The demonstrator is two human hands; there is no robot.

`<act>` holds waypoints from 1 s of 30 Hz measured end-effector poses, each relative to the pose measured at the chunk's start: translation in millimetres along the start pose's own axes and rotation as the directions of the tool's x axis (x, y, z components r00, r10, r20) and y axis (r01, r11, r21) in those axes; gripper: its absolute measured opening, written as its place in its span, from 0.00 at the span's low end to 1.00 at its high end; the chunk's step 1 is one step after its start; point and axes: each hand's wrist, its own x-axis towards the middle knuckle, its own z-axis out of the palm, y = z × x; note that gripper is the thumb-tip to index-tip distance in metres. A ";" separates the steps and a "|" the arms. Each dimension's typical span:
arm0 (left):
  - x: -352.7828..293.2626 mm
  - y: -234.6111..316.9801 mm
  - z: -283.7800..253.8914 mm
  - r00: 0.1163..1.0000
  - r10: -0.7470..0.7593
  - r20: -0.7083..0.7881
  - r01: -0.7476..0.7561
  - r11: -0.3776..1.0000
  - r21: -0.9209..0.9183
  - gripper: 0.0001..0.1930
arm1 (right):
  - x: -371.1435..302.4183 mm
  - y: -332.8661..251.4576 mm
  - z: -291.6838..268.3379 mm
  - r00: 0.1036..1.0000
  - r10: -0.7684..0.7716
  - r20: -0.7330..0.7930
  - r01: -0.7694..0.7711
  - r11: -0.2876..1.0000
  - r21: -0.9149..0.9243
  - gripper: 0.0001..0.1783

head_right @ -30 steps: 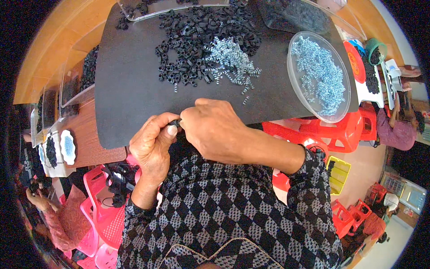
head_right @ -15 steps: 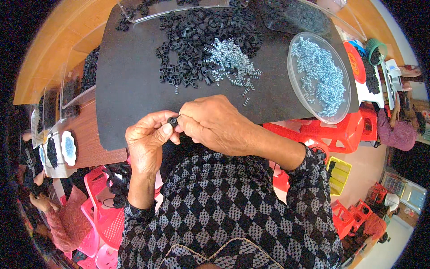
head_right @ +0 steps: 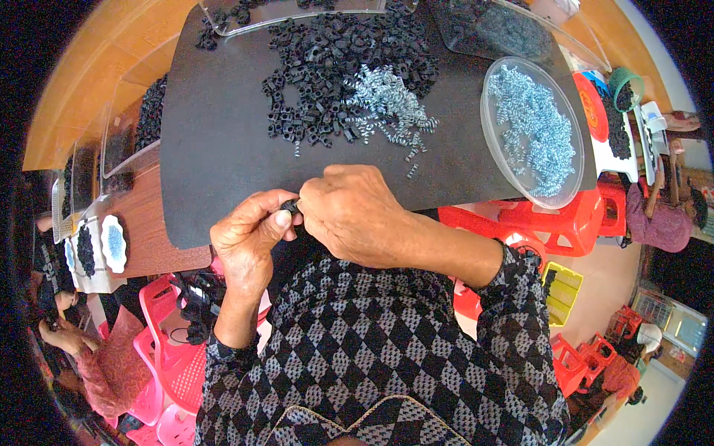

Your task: Assembling small black plastic components by hand.

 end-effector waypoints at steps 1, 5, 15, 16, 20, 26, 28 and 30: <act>-0.3 -0.3 -0.3 1.000 -0.001 0.000 0.001 1.000 0.000 0.09 | -0.5 -1.0 0.2 1.000 0.001 0.000 -0.001 1.000 0.000 0.09; -2.9 0.8 2.2 0.998 0.060 -0.025 -0.057 0.992 0.117 0.09 | -1.7 -4.0 1.4 0.998 -0.065 0.006 0.066 0.995 -0.081 0.09; -3.5 0.5 7.3 0.981 0.195 -0.016 -0.177 0.918 0.355 0.09 | -7.3 -3.4 7.2 0.998 -0.068 -0.001 0.067 0.986 -0.152 0.09; -3.4 0.6 8.1 0.981 0.195 -0.017 -0.177 0.918 0.356 0.09 | -6.7 -3.8 6.1 0.998 -0.069 -0.001 0.068 0.986 -0.151 0.09; -1.1 0.1 10.8 0.971 0.235 -0.047 -0.203 0.912 0.356 0.08 | -4.9 -5.2 3.4 0.999 -0.033 0.010 0.034 0.994 -0.101 0.09; -0.7 -1.0 10.7 0.974 0.216 -0.074 -0.183 0.932 0.311 0.09 | -5.0 -9.5 7.7 0.997 -0.054 -0.048 0.046 0.986 -0.158 0.10; 0.2 -1.8 11.5 0.973 0.217 -0.079 -0.185 0.936 0.299 0.10 | -5.8 -8.5 11.3 0.996 -0.076 -0.054 0.064 0.978 -0.196 0.10; 0.0 -1.0 12.5 0.972 0.216 -0.097 -0.179 0.939 0.293 0.11 | -6.6 -9.5 13.4 0.993 -0.082 -0.079 0.061 0.968 -0.243 0.11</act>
